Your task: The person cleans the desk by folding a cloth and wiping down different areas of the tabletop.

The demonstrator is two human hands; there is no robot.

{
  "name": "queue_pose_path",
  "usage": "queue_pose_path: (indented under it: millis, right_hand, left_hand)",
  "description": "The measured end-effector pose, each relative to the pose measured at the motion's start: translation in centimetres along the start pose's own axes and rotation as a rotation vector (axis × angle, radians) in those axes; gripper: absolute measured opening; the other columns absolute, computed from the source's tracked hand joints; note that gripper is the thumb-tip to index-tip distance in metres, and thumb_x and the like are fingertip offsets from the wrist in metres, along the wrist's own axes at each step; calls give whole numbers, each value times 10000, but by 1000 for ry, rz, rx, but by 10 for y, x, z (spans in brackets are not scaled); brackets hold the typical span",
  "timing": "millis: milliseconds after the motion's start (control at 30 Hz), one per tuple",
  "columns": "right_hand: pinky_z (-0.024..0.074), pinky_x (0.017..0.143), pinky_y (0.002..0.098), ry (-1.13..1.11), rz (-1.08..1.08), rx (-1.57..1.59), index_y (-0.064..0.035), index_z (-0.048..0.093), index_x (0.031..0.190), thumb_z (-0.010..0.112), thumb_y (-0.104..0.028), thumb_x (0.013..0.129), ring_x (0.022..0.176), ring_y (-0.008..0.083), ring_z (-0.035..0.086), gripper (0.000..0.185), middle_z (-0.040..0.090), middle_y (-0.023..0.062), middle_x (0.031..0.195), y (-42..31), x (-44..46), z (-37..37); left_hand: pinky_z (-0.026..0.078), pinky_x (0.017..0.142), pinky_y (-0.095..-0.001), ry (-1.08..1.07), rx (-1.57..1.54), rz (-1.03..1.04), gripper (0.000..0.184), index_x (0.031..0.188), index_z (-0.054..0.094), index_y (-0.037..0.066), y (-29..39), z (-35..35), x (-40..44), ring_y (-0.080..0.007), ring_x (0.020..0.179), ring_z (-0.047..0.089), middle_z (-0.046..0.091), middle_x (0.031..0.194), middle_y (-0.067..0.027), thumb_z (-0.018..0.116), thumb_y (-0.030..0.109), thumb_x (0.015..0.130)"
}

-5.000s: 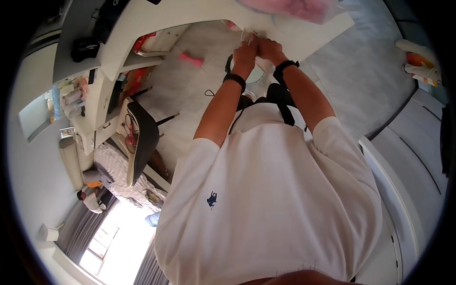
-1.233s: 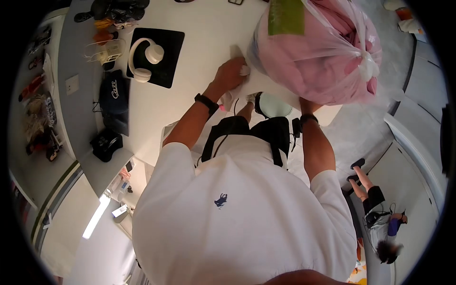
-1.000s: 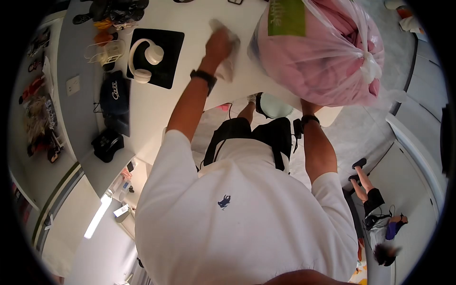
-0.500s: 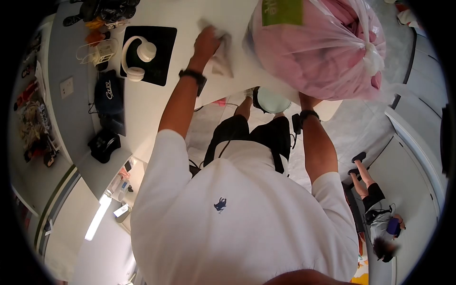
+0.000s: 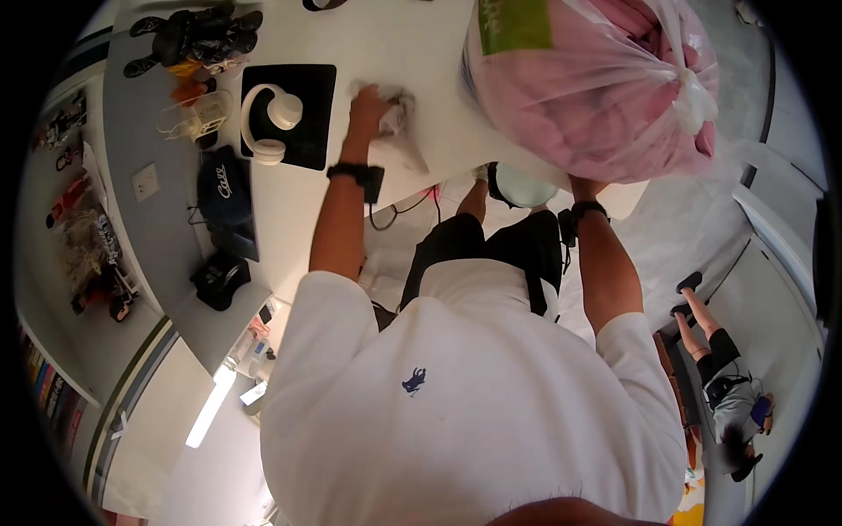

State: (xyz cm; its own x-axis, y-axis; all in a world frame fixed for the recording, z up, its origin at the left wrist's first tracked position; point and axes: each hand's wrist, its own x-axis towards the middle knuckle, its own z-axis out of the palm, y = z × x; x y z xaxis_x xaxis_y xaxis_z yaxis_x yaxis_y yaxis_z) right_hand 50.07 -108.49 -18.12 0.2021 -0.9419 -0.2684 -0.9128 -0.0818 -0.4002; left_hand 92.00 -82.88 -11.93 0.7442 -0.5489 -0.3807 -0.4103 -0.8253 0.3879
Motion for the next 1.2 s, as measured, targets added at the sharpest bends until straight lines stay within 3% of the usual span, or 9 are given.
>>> queue_pose_path:
  millis: [133, 267, 367, 533, 767, 833, 967, 1033, 1200]
  right_hand:
    - [332, 1078, 416, 4, -22, 372, -64, 326, 1411, 857, -479, 542, 1309, 309, 398, 1100, 424, 166, 1401, 31, 3, 18]
    - [320, 1086, 419, 33, 2, 363, -62, 309, 1418, 858, -473, 545, 1318, 312, 384, 1110, 407, 166, 1414, 35, -1, 18]
    - [311, 1092, 421, 38, 8, 350, -61, 295, 1423, 859, -469, 547, 1325, 313, 374, 1119, 394, 167, 1423, 35, -2, 18]
    - [295, 1101, 424, 38, 27, 408, -58, 273, 1432, 860, -461, 551, 1337, 317, 357, 1133, 373, 167, 1438, 30, -1, 20]
    - [274, 1115, 429, 23, 22, 394, -55, 243, 1444, 862, -451, 556, 1352, 321, 334, 1153, 344, 168, 1460, 36, 3, 21]
    - [268, 1119, 430, 18, 24, 389, -54, 234, 1447, 863, -448, 557, 1357, 322, 327, 1159, 336, 168, 1466, 38, 5, 23]
    - [255, 1127, 433, 15, 21, 364, -53, 217, 1454, 864, -442, 560, 1366, 325, 313, 1171, 319, 168, 1479, 40, 8, 29]
    - [249, 1130, 435, 13, 21, 376, -52, 208, 1458, 865, -439, 561, 1370, 326, 306, 1177, 310, 168, 1485, 36, 7, 29]
    - [260, 1131, 414, 19, 106, 550, -49, 212, 1439, 888, -420, 515, 1365, 327, 313, 1204, 308, 176, 1473, 21, 6, 18]
  left_hand:
    - [512, 882, -373, -109, 246, 178, 626, 1217, 590, -6, 1, -25, 58, -346, 1042, 625, 642, 1128, -219, 762, 275, 685]
    - [535, 827, -367, -158, -101, -138, 560, 1200, 613, 47, 30, -39, 24, -332, 1021, 642, 670, 1081, -188, 763, 226, 692]
    - [539, 813, -368, -197, -39, -32, 548, 1200, 620, 65, 13, -21, 5, -330, 1019, 646, 672, 1083, -182, 764, 208, 691]
    - [504, 878, -384, 129, -146, -89, 451, 1156, 625, 28, -11, -4, 22, -330, 1033, 632, 659, 1106, -191, 727, 175, 742]
    - [512, 841, -371, 112, -448, -131, 426, 1168, 605, 30, -80, 21, 118, -305, 1021, 641, 659, 1062, -193, 709, 190, 787]
    - [544, 742, -380, 24, -132, -135, 383, 1120, 599, 37, -33, -15, 87, -270, 971, 652, 656, 1031, -181, 722, 184, 788]
    - [550, 586, -390, -18, -407, -284, 383, 1071, 589, 65, 40, -29, 5, -229, 872, 642, 658, 973, -134, 770, 170, 750]
    - [537, 760, -384, 192, -102, 39, 440, 1073, 609, 77, 11, 19, -23, -296, 925, 664, 681, 998, -146, 807, 229, 711]
    - [527, 771, -368, 188, -245, -158, 491, 1041, 638, 39, 21, 20, -40, -291, 879, 675, 696, 952, -143, 834, 292, 670]
